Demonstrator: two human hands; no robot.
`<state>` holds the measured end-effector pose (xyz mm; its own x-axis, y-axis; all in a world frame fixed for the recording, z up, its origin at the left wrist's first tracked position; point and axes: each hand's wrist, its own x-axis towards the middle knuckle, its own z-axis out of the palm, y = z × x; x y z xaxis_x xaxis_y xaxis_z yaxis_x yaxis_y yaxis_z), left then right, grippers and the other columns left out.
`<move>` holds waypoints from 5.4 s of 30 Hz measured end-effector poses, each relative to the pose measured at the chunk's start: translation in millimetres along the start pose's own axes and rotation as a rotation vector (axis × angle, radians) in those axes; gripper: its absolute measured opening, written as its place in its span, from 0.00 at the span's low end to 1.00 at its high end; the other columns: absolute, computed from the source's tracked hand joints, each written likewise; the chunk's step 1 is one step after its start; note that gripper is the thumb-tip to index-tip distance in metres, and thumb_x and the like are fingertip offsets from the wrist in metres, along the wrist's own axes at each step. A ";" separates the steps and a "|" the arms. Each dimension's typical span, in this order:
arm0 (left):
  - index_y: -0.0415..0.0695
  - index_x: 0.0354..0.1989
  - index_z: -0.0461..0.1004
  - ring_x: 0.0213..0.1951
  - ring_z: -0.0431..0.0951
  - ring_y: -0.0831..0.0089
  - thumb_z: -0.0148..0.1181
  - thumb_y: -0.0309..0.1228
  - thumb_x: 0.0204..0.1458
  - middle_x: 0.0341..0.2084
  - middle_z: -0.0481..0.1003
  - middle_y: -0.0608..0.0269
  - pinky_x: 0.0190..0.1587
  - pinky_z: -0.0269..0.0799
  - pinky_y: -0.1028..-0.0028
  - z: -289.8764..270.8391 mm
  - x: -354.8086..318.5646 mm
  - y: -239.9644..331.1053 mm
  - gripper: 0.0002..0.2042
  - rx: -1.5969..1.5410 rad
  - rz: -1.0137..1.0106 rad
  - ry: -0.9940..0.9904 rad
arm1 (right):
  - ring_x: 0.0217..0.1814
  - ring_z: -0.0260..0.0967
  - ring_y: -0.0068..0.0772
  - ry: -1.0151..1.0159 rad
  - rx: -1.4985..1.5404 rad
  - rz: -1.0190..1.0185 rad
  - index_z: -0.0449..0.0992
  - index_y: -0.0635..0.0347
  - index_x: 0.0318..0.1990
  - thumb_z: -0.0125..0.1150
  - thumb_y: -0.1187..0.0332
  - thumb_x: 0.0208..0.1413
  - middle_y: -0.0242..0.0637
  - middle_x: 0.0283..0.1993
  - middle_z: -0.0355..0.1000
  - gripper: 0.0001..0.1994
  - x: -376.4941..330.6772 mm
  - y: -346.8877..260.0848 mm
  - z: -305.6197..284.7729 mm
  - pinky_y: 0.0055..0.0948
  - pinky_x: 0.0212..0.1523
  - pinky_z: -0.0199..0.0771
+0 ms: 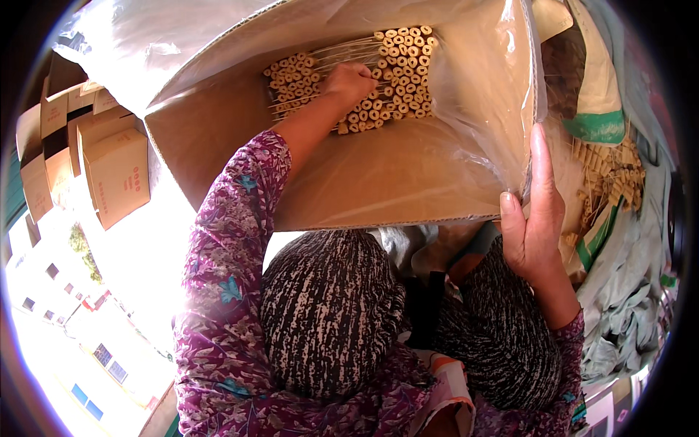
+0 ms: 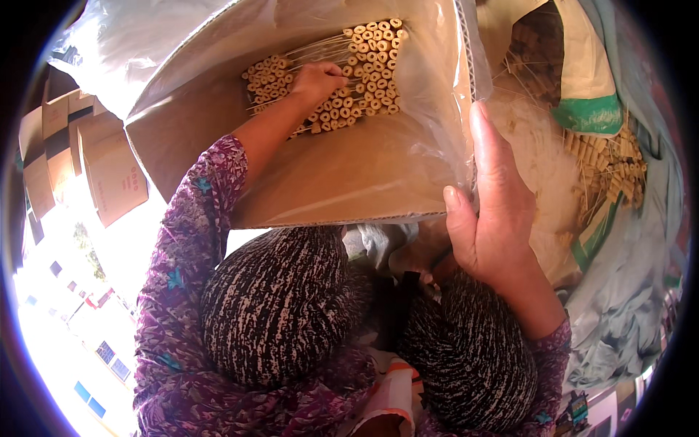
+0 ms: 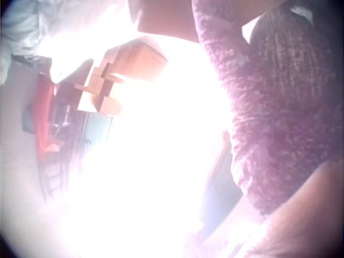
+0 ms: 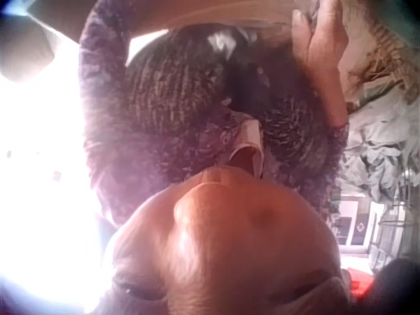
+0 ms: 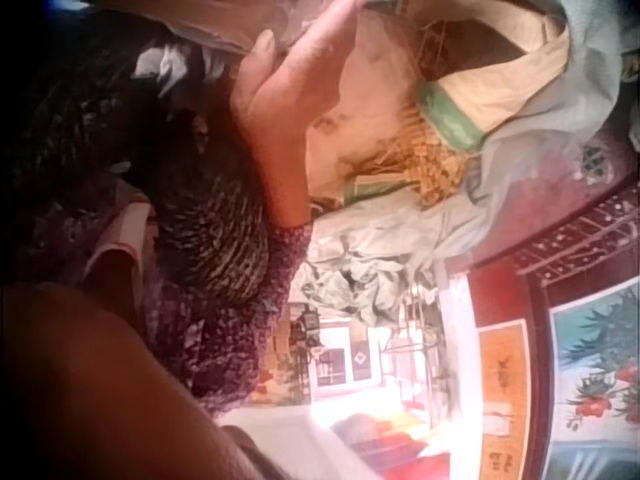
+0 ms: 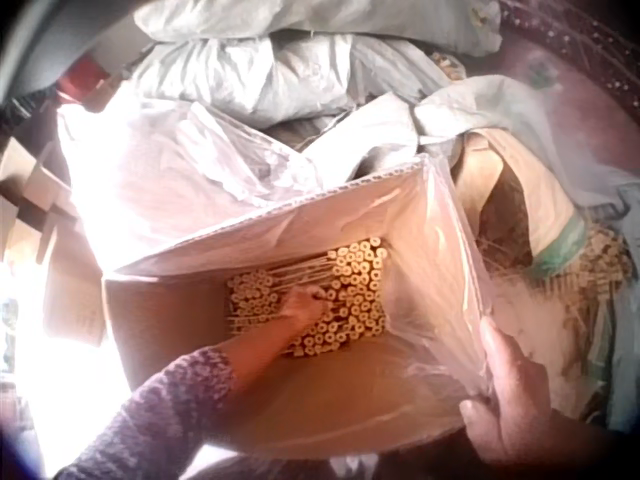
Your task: The person threads small wooden rings onto thin sticks and then places the assembled skewers into a cardboard box.
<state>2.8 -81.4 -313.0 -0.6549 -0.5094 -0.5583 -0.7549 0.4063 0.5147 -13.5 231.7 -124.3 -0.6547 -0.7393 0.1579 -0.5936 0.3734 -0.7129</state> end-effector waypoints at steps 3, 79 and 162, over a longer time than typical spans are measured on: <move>0.45 0.34 0.79 0.28 0.71 0.77 0.69 0.34 0.45 0.26 0.75 0.67 0.33 0.70 0.70 -0.5 -0.3 5.6 0.10 -0.013 -0.051 -0.033 | 0.63 0.63 0.56 0.010 -0.016 -0.018 0.52 0.72 0.66 0.51 0.75 0.51 0.60 0.63 0.59 0.33 -0.5 1.7 0.6 0.40 0.61 0.64; 0.39 0.51 0.71 0.55 0.69 0.53 0.58 0.24 0.49 0.51 0.71 0.51 0.56 0.67 0.62 251.3 -92.8 170.9 0.18 0.292 1.195 -0.063 | 0.28 0.74 0.37 0.071 -0.060 1.006 0.75 0.61 0.30 0.52 0.70 0.53 0.43 0.28 0.75 0.07 -187.6 268.0 29.5 0.36 0.28 0.73; 0.40 0.61 0.61 0.53 0.73 0.64 0.48 0.31 0.63 0.53 0.70 0.57 0.55 0.71 0.61 291.9 -110.9 126.4 0.19 -1.221 -0.075 -0.927 | 0.20 0.67 0.18 0.231 0.759 1.095 0.77 0.65 0.26 0.54 0.64 0.62 0.34 0.21 0.74 0.15 -187.0 192.1 83.3 0.20 0.22 0.68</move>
<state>-30.4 247.9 -375.9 -0.7586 0.3257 -0.5643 -0.6007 -0.6851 0.4121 33.9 394.9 -347.7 -0.7288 -0.1258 -0.6731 0.6331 0.2508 -0.7323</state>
